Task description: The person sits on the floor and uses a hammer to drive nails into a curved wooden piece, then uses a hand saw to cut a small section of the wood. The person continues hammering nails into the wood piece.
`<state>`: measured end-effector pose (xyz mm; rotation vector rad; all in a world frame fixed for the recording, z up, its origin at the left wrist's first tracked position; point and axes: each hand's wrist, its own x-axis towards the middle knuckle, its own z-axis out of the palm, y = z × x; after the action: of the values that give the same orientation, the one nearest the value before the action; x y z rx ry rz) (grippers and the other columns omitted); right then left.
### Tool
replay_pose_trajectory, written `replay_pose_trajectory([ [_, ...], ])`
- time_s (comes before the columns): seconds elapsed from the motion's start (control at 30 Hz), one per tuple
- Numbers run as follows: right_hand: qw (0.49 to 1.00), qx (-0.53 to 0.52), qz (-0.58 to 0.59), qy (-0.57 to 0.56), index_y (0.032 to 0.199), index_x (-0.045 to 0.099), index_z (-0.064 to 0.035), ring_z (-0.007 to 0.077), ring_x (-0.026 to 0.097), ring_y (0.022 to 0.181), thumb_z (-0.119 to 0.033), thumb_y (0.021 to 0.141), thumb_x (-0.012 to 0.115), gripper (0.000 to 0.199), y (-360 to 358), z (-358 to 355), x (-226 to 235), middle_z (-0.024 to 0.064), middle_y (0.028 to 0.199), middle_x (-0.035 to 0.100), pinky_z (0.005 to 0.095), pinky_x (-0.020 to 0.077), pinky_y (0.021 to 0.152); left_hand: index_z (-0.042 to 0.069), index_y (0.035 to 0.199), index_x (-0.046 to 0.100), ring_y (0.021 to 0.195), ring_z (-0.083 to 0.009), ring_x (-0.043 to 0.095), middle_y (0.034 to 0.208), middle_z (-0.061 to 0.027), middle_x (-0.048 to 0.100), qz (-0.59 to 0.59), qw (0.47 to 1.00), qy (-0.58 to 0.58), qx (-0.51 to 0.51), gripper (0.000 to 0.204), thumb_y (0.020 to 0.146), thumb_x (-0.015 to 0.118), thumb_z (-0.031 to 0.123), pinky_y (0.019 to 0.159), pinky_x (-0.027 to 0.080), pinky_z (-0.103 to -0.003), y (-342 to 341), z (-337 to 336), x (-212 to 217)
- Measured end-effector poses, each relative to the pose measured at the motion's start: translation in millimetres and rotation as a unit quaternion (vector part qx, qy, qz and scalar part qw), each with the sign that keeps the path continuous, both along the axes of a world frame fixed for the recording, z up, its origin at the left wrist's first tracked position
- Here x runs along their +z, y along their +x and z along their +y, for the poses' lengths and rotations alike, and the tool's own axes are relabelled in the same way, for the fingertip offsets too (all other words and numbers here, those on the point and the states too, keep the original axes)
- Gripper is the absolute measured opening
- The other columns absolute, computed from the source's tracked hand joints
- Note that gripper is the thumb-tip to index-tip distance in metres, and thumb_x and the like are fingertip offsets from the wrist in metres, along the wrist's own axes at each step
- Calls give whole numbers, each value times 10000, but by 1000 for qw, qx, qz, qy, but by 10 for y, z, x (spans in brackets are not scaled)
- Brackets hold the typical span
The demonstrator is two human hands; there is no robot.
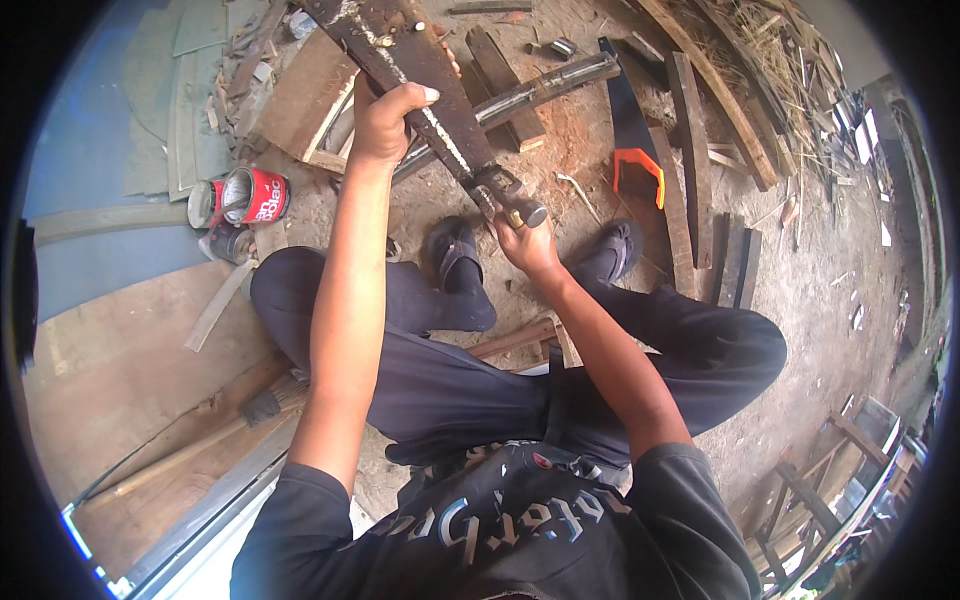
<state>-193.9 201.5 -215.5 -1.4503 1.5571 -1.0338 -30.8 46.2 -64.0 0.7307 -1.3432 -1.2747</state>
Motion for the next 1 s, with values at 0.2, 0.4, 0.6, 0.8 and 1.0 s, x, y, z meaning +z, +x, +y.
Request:
replay_pose_trajectory([
  [0.2,998,-19,-26,-63,1004,688,8,310,702,754,-116,882,643,180,23,0,-430,195,814,695,403,525,679,-44,1176,634,905,-231,707,1004,-136,721,5,1000,5,7,501,679,618,25,820,563,-336,-23,-2,-5],
  [0.4,996,-5,82,-44,934,656,1,326,669,698,-106,829,652,149,-40,45,-1179,171,767,667,394,517,649,-4,954,685,712,-142,652,842,-46,692,61,996,56,42,258,698,683,34,692,529,-302,130,-103,-27],
  [0.6,984,-110,-19,139,834,629,28,183,579,609,-229,908,674,271,-123,382,-1102,117,667,631,380,483,584,8,1006,640,772,-121,624,855,-22,652,93,993,38,68,348,668,711,46,689,508,-283,114,-112,-96],
  [0.8,996,-35,-48,63,1003,679,5,199,574,614,-135,939,640,159,-148,-80,131,116,722,635,386,470,594,-37,1003,660,798,-212,681,901,-116,708,32,998,37,39,326,686,612,26,757,544,-331,87,-271,-46],
  [1.0,997,-16,9,76,1028,563,1,253,564,606,-293,957,673,322,-121,-268,952,163,688,602,419,463,610,22,816,659,646,-117,611,722,-18,653,47,997,41,48,121,702,693,44,619,475,-275,1,-269,28],
])
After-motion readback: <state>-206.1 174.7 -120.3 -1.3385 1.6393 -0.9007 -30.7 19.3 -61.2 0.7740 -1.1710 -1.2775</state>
